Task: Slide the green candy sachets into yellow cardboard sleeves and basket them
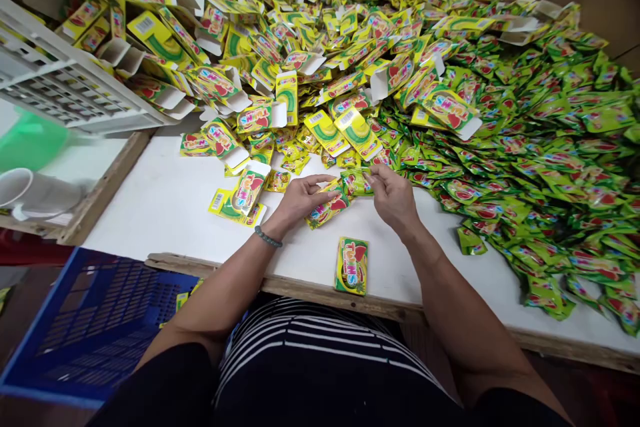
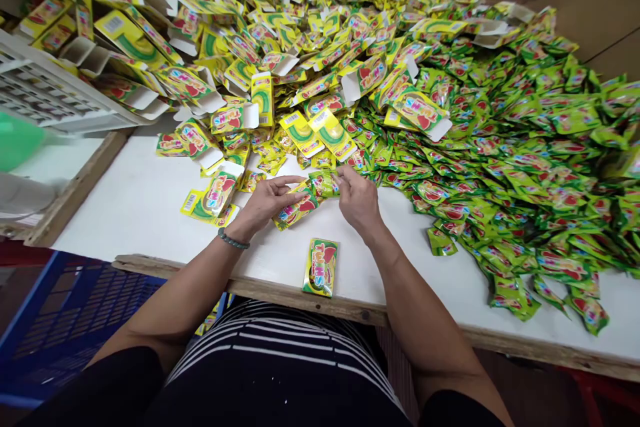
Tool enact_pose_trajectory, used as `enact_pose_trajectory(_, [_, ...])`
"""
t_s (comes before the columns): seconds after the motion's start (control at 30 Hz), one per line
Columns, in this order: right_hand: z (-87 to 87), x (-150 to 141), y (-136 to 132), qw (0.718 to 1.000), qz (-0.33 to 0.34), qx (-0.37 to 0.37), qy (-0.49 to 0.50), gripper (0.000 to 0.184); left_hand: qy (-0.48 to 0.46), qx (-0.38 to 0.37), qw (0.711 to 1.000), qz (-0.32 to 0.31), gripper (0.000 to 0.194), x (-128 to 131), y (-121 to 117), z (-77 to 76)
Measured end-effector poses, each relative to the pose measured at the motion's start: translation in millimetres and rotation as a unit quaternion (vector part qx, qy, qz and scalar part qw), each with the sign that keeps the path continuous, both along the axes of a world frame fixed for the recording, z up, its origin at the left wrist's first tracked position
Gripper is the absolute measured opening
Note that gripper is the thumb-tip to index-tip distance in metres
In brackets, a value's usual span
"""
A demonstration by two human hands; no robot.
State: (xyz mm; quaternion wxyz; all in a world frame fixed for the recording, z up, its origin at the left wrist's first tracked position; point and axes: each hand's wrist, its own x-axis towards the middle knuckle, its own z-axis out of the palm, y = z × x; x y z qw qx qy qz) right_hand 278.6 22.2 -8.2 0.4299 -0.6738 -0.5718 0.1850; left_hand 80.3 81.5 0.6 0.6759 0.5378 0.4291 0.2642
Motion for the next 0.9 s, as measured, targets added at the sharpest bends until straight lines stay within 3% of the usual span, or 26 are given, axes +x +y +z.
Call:
enact_pose_trajectory(0.23, [-3.7,-0.9,0.3,0.992,0.065,0.014,-0.107,0.025,-0.031,-0.048,0.998,-0.027,0.062,-2.7,-2.2,4.9])
enact_pose_trajectory(0.47, [-2.9,-1.2,-1.0,0.994,0.1,0.007,0.033,0.026,-0.024,-0.03,0.999,-0.031,0.054,-1.8,-2.9,5.7])
enact_pose_trajectory(0.6, [-10.2,-4.2,2.0,0.995,0.079,-0.006,0.064,0.025,-0.011,-0.024,0.999,-0.021,0.051,-2.5,-3.0,3.1])
enact_pose_trajectory(0.77, [-14.4,-13.6,1.9,0.992,0.031,0.003,0.123,0.032,-0.05,-0.097,0.994,-0.001,0.046,-2.4,-2.0,2.8])
enact_pose_trajectory(0.9, [-6.1,-13.7,-2.5,0.997,0.018,0.031,0.07,0.028,-0.055,-0.123,0.991,0.012,0.045,-1.4,-1.3,5.6])
